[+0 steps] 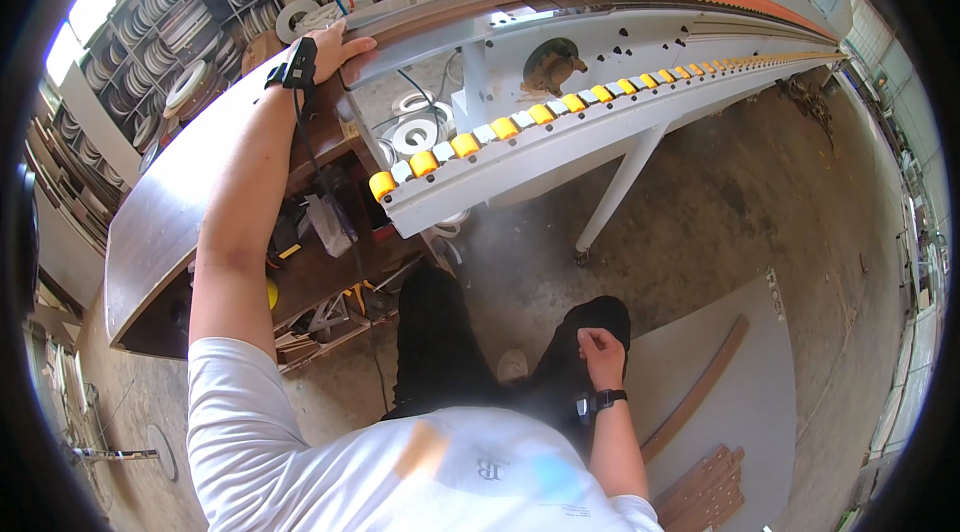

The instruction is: Feeding long wooden strips into an edge banding machine for processing.

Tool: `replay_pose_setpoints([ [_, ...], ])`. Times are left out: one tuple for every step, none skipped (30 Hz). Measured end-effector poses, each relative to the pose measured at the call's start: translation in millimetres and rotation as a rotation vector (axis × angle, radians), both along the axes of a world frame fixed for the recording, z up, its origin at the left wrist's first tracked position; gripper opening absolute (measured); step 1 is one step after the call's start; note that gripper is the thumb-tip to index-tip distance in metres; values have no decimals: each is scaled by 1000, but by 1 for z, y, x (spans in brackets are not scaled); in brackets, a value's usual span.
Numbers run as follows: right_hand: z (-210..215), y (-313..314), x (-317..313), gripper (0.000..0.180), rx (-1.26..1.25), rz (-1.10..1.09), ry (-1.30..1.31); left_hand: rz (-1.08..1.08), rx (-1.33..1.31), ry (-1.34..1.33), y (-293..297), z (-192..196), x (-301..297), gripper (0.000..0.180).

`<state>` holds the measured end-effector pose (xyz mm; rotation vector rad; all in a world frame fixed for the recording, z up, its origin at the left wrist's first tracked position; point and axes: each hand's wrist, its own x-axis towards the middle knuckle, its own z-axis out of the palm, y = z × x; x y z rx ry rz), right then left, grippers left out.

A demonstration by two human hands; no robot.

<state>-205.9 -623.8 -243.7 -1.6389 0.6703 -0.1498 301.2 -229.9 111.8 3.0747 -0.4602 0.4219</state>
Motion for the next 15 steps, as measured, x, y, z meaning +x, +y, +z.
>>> replay_pose_setpoints([
  [-1,0,-1,19,3,-1,0,3,2,-4,-1,0,-2,80],
  [-2,-1,-1,19,3,-2,1,2,2,-3,-2,0,-2,80],
  [-1,-1,-1,19,6,-3,0,3,5,-3,-1,0,-1,80],
  [-1,-1,0,19,10,-4,-1,5,7,-2,0,0,0,80],
  [-1,0,0,19,10,-3,-1,6,7,-2,1,0,1,80],
  [1,0,0,20,8,-7,4,8,12,-5,1,0,1,79],
  [2,1,0,20,5,-10,10,9,17,-9,1,-1,2,78],
  [1,0,1,20,5,-9,10,10,17,-9,1,-1,2,78],
  [0,0,1,19,10,-10,6,11,23,-3,-2,2,-3,76],
  [0,-1,0,19,14,-10,3,13,28,4,-4,3,-5,75],
  [-1,-2,0,19,14,-11,2,12,28,3,-4,2,-3,75],
  [-1,-1,0,19,6,-10,4,20,21,9,-3,2,-1,75],
  [-1,-1,1,19,-1,-9,5,29,15,14,-1,2,1,76],
  [-1,-1,1,19,-1,-7,4,31,15,13,1,1,2,76],
  [-1,-1,1,19,0,-9,2,27,8,14,0,1,2,77],
])
